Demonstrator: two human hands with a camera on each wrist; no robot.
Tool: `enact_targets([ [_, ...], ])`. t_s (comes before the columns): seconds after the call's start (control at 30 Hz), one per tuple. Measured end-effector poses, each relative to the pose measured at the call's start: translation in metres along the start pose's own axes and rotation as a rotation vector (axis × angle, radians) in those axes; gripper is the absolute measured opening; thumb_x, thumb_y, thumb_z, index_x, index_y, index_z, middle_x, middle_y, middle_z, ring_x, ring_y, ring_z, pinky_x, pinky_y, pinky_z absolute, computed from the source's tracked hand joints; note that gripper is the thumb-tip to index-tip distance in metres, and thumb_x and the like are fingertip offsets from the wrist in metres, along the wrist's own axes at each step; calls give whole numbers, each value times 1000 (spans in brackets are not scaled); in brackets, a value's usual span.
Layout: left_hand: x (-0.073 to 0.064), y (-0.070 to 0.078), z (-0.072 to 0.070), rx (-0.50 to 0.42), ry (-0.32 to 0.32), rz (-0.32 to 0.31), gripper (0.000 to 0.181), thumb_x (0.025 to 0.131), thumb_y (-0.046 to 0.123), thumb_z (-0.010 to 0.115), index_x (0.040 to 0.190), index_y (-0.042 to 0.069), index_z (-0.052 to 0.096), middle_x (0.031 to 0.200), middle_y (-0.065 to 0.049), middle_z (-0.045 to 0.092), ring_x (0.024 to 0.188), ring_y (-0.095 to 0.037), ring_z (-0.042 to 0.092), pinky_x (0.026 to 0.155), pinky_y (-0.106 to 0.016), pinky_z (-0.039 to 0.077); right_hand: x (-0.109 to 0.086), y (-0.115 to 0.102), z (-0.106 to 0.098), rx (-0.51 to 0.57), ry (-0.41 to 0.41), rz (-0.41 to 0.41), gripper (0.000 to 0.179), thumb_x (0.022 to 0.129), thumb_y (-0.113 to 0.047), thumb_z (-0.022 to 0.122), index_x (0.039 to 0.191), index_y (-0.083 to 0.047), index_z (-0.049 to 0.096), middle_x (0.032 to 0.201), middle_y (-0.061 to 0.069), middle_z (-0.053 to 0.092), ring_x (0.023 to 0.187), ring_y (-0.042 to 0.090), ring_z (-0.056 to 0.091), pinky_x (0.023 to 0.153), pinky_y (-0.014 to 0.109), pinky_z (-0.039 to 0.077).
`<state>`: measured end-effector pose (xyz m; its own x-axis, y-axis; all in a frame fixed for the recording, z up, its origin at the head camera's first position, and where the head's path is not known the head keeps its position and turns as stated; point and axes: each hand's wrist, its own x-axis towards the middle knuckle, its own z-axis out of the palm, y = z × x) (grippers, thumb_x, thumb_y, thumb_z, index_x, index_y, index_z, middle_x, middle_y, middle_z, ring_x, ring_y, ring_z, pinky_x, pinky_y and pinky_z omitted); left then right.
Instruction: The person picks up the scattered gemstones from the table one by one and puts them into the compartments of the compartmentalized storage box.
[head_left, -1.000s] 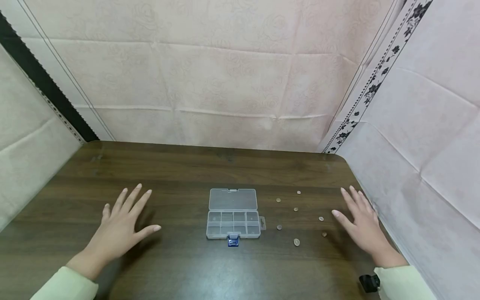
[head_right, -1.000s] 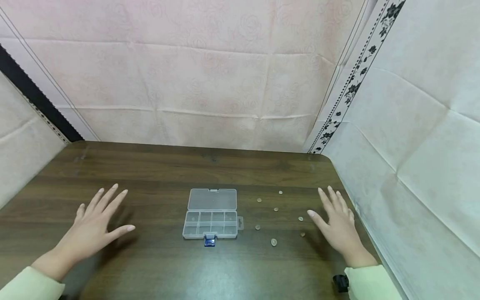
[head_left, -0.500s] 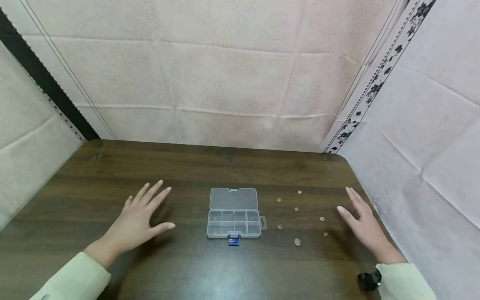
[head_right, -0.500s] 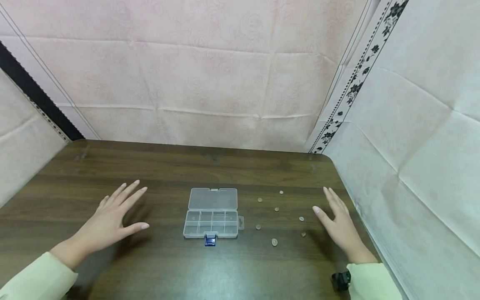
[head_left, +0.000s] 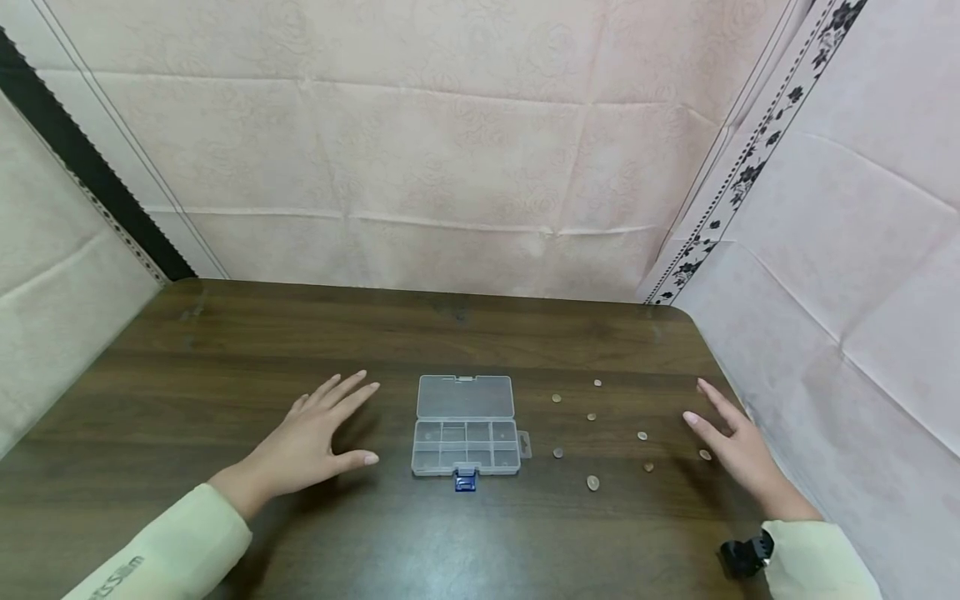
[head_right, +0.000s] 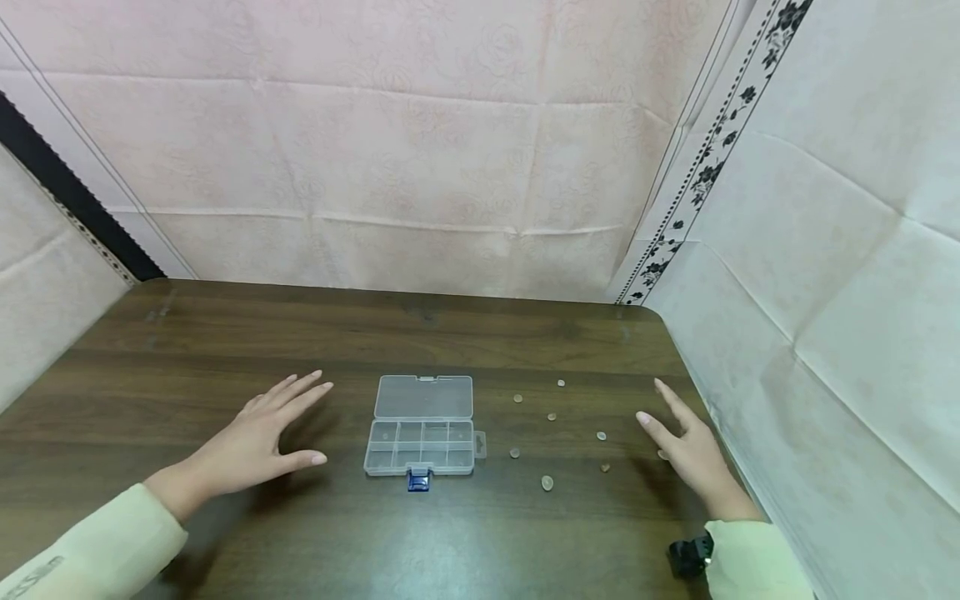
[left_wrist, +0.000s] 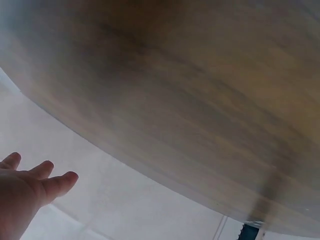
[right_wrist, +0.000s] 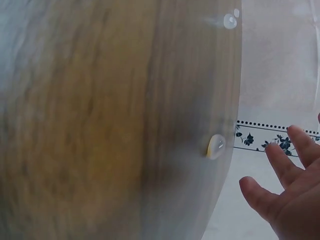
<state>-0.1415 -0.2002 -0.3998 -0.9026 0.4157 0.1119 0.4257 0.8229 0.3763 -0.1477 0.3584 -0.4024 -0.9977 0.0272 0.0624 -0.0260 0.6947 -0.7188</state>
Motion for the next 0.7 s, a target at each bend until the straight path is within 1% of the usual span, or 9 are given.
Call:
enact_targets([
  [0.03, 1, 1, 1, -7, 0, 5, 88, 81, 54, 72, 152, 24, 30, 160, -4, 22, 143, -42, 19, 100, -75, 19, 0, 1, 0, -9, -4, 11, 70, 99, -37, 54, 155, -11, 22, 153, 26, 28, 139, 48, 22, 100, 63, 31],
  [0.07, 2, 2, 2, -10, 0, 14, 88, 81, 54, 72, 152, 24, 31, 159, -3, 22, 143, -42, 20, 100, -75, 20, 0, 1, -1, -18, -11, 20, 70, 99, -38, 54, 155, -11, 22, 152, 25, 29, 138, 46, 24, 100, 57, 35],
  [0.13, 4, 4, 4, -13, -3, 28, 87, 80, 53, 72, 152, 25, 32, 159, -3, 23, 142, -43, 21, 99, -76, 20, 0, 3, -1, -28, -21, 25, 70, 98, -38, 54, 154, -10, 22, 151, 26, 31, 138, 46, 26, 99, 51, 37],
  [0.2, 6, 6, 6, -10, -10, 38, 86, 81, 53, 72, 152, 26, 33, 159, -3, 24, 142, -43, 21, 99, -76, 21, 0, 3, -2, -49, -22, 30, 70, 98, -39, 54, 154, -9, 23, 150, 25, 34, 135, 45, 30, 95, 34, 40],
  [0.27, 8, 7, 8, 1, -21, 48, 84, 81, 53, 72, 151, 28, 33, 159, -3, 25, 142, -43, 21, 99, -75, 21, 0, 4, -3, -62, -20, 27, 70, 98, -39, 55, 153, -8, 25, 149, 25, 36, 133, 44, 33, 88, 19, 39],
  [0.3, 9, 8, 9, 7, -25, 52, 84, 81, 54, 72, 151, 29, 33, 159, -2, 25, 143, -42, 21, 100, -75, 21, 0, 4, -4, -58, -18, 24, 70, 98, -39, 55, 153, -7, 26, 148, 25, 37, 133, 45, 33, 86, 15, 38],
  [0.37, 11, 10, 11, 24, -29, 67, 83, 81, 54, 72, 151, 30, 34, 159, -1, 26, 143, -42, 21, 100, -75, 21, 0, 4, -4, -65, -14, 24, 69, 98, -39, 56, 152, -7, 28, 147, 25, 40, 131, 44, 36, 77, 6, 33],
  [0.53, 14, 13, 13, 64, -39, 102, 82, 80, 55, 71, 150, 27, 38, 157, -2, 30, 142, -42, 24, 99, -75, 23, 0, 6, -5, -70, -25, 26, 69, 97, -40, 57, 152, -7, 30, 146, 25, 41, 130, 44, 37, 75, 6, 34],
  [0.7, 18, 17, 16, 84, -81, 105, 83, 79, 59, 70, 149, 25, 39, 157, -2, 30, 143, -40, 23, 100, -74, 22, 1, 10, -6, -96, -39, 34, 69, 95, -41, 59, 150, -7, 34, 145, 23, 43, 129, 42, 39, 80, 12, 36],
])
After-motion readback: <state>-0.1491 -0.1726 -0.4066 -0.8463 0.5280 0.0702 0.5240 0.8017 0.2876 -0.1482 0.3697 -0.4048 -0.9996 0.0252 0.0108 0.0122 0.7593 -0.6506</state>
